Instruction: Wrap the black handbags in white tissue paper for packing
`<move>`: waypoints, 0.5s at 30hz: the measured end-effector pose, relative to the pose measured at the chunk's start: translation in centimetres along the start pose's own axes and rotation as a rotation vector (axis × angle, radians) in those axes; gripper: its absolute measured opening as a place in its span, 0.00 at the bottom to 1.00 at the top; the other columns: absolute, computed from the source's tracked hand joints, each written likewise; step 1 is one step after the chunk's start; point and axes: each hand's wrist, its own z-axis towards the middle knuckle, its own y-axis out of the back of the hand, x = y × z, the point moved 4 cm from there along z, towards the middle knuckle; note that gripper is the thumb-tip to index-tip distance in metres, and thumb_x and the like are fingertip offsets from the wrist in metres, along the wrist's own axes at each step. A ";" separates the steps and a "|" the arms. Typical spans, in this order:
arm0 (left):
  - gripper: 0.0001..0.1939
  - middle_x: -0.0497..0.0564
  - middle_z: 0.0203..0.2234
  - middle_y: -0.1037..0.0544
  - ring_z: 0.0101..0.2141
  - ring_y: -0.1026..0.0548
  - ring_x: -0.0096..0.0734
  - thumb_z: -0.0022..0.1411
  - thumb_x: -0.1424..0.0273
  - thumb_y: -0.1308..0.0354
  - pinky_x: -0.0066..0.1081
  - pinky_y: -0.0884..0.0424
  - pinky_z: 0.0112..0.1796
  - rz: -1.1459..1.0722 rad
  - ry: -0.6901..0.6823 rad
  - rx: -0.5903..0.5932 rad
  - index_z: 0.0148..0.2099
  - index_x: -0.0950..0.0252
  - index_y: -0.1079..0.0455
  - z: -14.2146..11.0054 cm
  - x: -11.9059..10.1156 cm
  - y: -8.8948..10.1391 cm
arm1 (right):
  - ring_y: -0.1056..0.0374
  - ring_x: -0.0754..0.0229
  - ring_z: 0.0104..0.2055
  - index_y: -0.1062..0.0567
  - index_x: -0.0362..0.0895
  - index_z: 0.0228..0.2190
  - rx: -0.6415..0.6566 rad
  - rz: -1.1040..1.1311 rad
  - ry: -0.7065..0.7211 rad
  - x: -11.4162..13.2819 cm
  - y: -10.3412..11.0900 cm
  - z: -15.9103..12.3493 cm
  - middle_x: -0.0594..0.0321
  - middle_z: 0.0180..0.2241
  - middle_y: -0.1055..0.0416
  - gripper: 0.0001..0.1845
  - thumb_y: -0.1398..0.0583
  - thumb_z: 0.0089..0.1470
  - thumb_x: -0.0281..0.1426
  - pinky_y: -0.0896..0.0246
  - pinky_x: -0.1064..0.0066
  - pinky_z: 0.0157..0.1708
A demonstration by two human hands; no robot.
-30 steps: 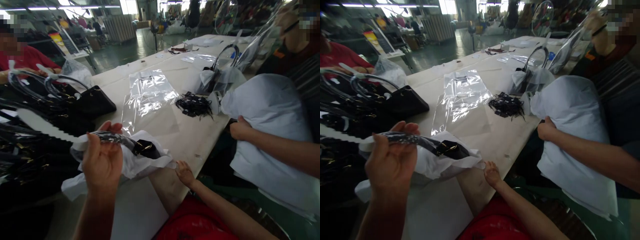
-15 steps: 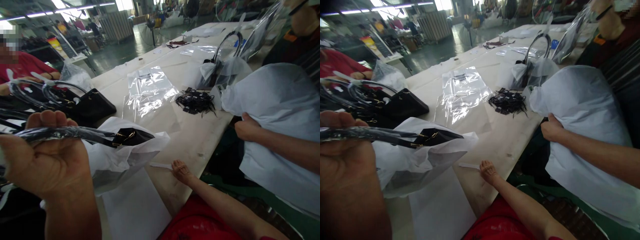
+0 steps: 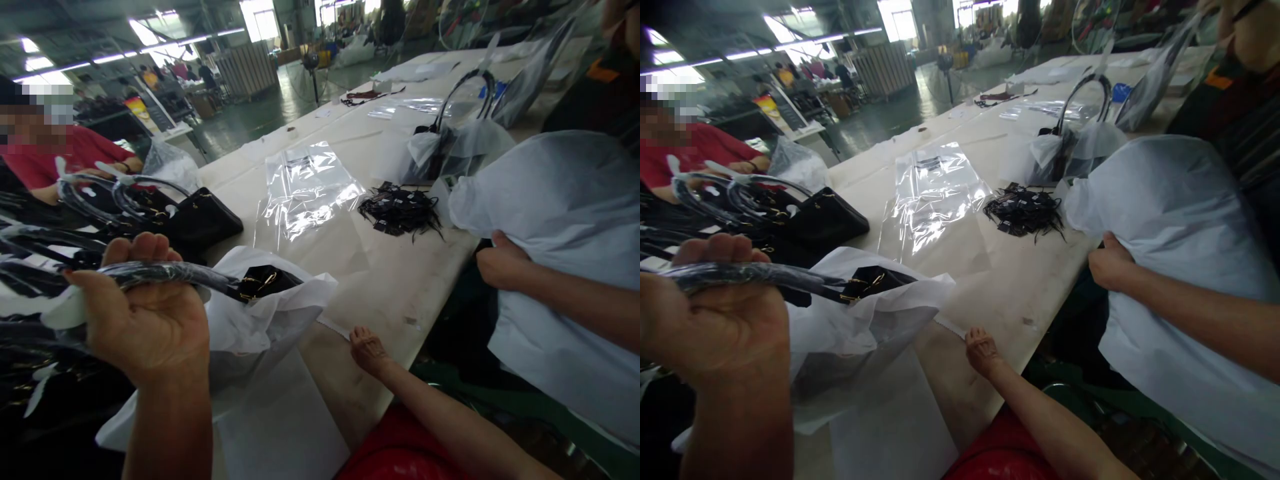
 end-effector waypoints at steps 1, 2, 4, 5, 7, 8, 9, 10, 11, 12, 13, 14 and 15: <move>0.18 0.48 0.30 0.27 0.35 0.26 0.23 0.71 0.66 0.63 0.34 0.33 0.51 0.009 0.013 -0.020 0.42 0.72 0.36 -0.1 0.2 0.1 | 0.36 0.50 0.43 0.28 0.34 0.39 0.001 0.003 -0.001 0.0 0.1 0.0 0.44 0.40 0.31 0.14 0.48 0.53 0.19 0.40 0.64 0.40; 0.17 0.49 0.31 0.26 0.35 0.26 0.24 0.70 0.66 0.61 0.36 0.33 0.51 0.015 0.022 -0.036 0.43 0.73 0.36 -0.3 0.5 0.2 | 0.35 0.50 0.43 0.28 0.34 0.39 0.003 0.006 -0.002 0.0 0.1 0.0 0.43 0.40 0.31 0.14 0.48 0.52 0.19 0.40 0.64 0.40; 0.15 0.50 0.33 0.25 0.36 0.25 0.25 0.68 0.66 0.56 0.38 0.34 0.53 0.027 0.057 -0.055 0.46 0.74 0.36 -0.7 1.3 0.5 | 0.35 0.49 0.43 0.28 0.34 0.39 0.008 0.014 -0.002 0.0 0.1 0.1 0.43 0.40 0.31 0.14 0.49 0.52 0.18 0.39 0.63 0.41; 0.15 0.51 0.33 0.25 0.37 0.25 0.26 0.67 0.66 0.53 0.40 0.35 0.54 0.027 0.079 -0.065 0.46 0.73 0.35 -1.0 1.8 0.8 | 0.35 0.49 0.43 0.28 0.34 0.39 0.009 0.017 -0.001 0.0 0.2 0.1 0.43 0.40 0.31 0.15 0.50 0.51 0.17 0.39 0.63 0.41; 0.14 0.51 0.33 0.23 0.39 0.25 0.29 0.64 0.64 0.48 0.43 0.39 0.57 0.040 0.131 -0.062 0.45 0.71 0.32 -1.8 2.7 1.1 | 0.34 0.49 0.43 0.27 0.35 0.39 0.008 0.020 -0.002 -0.1 0.3 0.1 0.43 0.40 0.31 0.17 0.50 0.50 0.16 0.38 0.63 0.42; 0.14 0.50 0.33 0.23 0.40 0.25 0.31 0.62 0.64 0.45 0.44 0.41 0.58 0.047 0.160 -0.040 0.44 0.69 0.31 -2.4 3.1 1.1 | 0.34 0.49 0.43 0.27 0.35 0.38 0.005 0.020 -0.003 -0.1 0.4 0.1 0.43 0.40 0.31 0.17 0.50 0.49 0.16 0.38 0.63 0.41; 0.14 0.50 0.33 0.22 0.41 0.25 0.32 0.60 0.62 0.43 0.46 0.43 0.60 0.055 0.173 -0.012 0.43 0.67 0.30 -2.9 3.3 1.1 | 0.34 0.49 0.43 0.27 0.35 0.38 0.000 0.018 -0.004 -0.1 0.6 0.0 0.44 0.40 0.30 0.17 0.49 0.49 0.16 0.37 0.63 0.40; 0.14 0.49 0.33 0.21 0.42 0.25 0.34 0.57 0.61 0.40 0.46 0.45 0.61 0.064 0.180 0.021 0.42 0.65 0.28 -3.5 3.4 1.0 | 0.33 0.50 0.43 0.27 0.36 0.38 -0.006 0.014 -0.004 -0.1 0.7 -0.1 0.45 0.40 0.30 0.16 0.49 0.48 0.16 0.37 0.64 0.40; 0.15 0.48 0.33 0.21 0.44 0.25 0.35 0.55 0.61 0.37 0.47 0.46 0.61 0.071 0.187 0.052 0.42 0.63 0.27 -4.0 3.5 1.0 | 0.33 0.50 0.43 0.27 0.36 0.38 -0.014 0.009 -0.003 -0.1 0.7 -0.2 0.46 0.40 0.30 0.16 0.48 0.48 0.17 0.37 0.65 0.39; 0.17 0.47 0.34 0.21 0.45 0.26 0.36 0.52 0.60 0.35 0.48 0.47 0.62 0.076 0.194 0.071 0.43 0.61 0.27 -4.5 3.6 1.0 | 0.33 0.51 0.42 0.27 0.37 0.38 -0.024 0.004 -0.002 -0.1 0.7 -0.3 0.47 0.40 0.30 0.15 0.46 0.47 0.18 0.37 0.65 0.39; 0.18 0.47 0.35 0.21 0.47 0.26 0.38 0.51 0.60 0.34 0.49 0.48 0.62 0.087 0.207 0.073 0.44 0.60 0.26 -4.8 3.8 1.2 | 0.32 0.51 0.42 0.27 0.37 0.38 -0.037 -0.003 -0.003 -0.1 0.6 -0.3 0.47 0.39 0.29 0.15 0.45 0.47 0.19 0.36 0.65 0.38; 0.19 0.46 0.36 0.21 0.48 0.27 0.39 0.52 0.59 0.34 0.51 0.48 0.62 0.129 0.198 0.094 0.46 0.57 0.27 -4.9 4.1 1.4 | 0.32 0.51 0.41 0.27 0.37 0.37 -0.053 -0.009 -0.008 -0.1 0.5 -0.3 0.48 0.39 0.29 0.14 0.44 0.46 0.19 0.36 0.65 0.38; 0.19 0.45 0.38 0.21 0.50 0.28 0.40 0.53 0.59 0.36 0.52 0.47 0.62 0.174 0.182 0.122 0.48 0.55 0.28 -4.9 4.4 1.8 | 0.32 0.51 0.41 0.27 0.37 0.37 -0.072 -0.014 -0.015 -0.2 0.4 -0.2 0.48 0.38 0.29 0.14 0.43 0.45 0.20 0.36 0.65 0.38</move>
